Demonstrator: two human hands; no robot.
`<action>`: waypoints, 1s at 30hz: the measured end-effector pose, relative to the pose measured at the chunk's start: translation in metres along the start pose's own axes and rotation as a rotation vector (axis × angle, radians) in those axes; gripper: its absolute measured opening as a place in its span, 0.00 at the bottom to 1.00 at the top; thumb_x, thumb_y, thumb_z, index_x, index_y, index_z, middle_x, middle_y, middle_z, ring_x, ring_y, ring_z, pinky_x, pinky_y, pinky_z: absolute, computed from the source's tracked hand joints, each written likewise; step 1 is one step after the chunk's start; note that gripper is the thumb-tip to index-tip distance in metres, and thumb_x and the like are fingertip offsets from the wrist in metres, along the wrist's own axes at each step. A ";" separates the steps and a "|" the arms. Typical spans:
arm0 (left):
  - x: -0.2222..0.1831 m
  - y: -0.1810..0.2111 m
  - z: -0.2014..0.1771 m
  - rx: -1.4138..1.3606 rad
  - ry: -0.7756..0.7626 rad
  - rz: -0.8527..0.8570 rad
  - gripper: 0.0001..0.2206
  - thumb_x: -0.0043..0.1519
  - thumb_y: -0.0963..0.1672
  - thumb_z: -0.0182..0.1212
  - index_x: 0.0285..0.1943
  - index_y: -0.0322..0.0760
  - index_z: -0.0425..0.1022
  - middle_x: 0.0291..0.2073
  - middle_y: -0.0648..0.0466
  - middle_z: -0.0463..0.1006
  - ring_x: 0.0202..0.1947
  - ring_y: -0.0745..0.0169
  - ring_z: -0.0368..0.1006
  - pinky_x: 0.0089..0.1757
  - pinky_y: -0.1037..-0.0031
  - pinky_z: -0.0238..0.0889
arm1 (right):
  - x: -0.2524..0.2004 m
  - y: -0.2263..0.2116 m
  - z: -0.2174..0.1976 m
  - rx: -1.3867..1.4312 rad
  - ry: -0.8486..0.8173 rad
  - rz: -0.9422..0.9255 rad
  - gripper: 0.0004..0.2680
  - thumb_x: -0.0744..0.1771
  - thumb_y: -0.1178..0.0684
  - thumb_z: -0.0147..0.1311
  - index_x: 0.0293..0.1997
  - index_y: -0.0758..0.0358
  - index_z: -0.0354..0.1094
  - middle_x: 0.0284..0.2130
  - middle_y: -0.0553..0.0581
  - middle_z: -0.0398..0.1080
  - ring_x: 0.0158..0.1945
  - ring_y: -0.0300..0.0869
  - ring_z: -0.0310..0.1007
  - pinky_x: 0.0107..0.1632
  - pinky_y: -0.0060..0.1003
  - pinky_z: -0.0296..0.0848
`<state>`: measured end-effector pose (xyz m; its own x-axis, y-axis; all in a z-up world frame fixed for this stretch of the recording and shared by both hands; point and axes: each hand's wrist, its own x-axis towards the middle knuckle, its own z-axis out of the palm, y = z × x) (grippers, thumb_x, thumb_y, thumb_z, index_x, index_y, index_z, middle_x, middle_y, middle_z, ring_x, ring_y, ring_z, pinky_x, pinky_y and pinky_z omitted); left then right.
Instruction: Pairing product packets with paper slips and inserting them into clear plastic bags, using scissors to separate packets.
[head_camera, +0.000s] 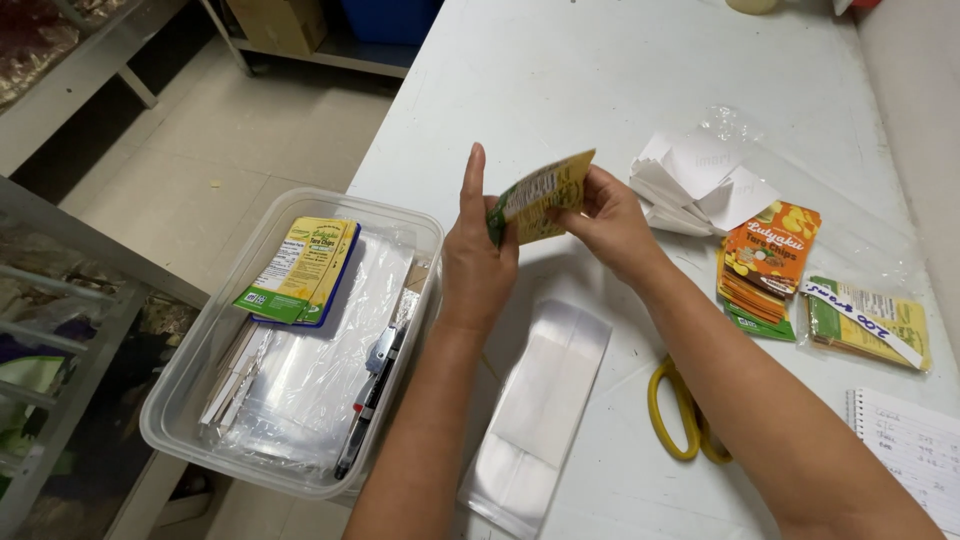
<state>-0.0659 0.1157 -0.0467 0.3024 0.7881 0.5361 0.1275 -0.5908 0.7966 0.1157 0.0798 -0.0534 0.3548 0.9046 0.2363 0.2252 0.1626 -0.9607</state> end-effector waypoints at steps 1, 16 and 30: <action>-0.004 -0.006 0.002 -0.001 0.000 0.004 0.41 0.61 0.32 0.59 0.82 0.47 0.45 0.44 0.38 0.82 0.48 0.33 0.79 0.50 0.48 0.72 | -0.003 0.005 0.000 -0.001 0.002 -0.004 0.18 0.62 0.64 0.67 0.56 0.59 0.71 0.42 0.51 0.74 0.50 0.40 0.75 0.62 0.40 0.72; -0.028 -0.065 0.030 0.120 -0.106 0.032 0.33 0.62 0.34 0.49 0.80 0.44 0.53 0.53 0.48 0.67 0.58 0.45 0.69 0.60 0.53 0.65 | -0.019 0.045 0.021 0.011 -0.094 0.087 0.29 0.60 0.70 0.47 0.72 0.60 0.52 0.56 0.64 0.68 0.63 0.51 0.63 0.65 0.47 0.61; -0.089 0.010 -0.055 0.495 -0.303 -0.267 0.11 0.71 0.46 0.45 0.54 0.35 0.62 0.30 0.39 0.79 0.35 0.35 0.81 0.36 0.54 0.74 | -0.047 -0.019 0.045 0.082 -0.440 0.271 0.14 0.66 0.59 0.58 0.60 0.62 0.69 0.40 0.50 0.77 0.42 0.34 0.73 0.49 0.32 0.74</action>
<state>-0.1435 0.0492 -0.0715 0.4445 0.8782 0.1766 0.6348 -0.4479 0.6296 0.0544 0.0520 -0.0527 -0.0279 0.9956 -0.0893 0.1004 -0.0860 -0.9912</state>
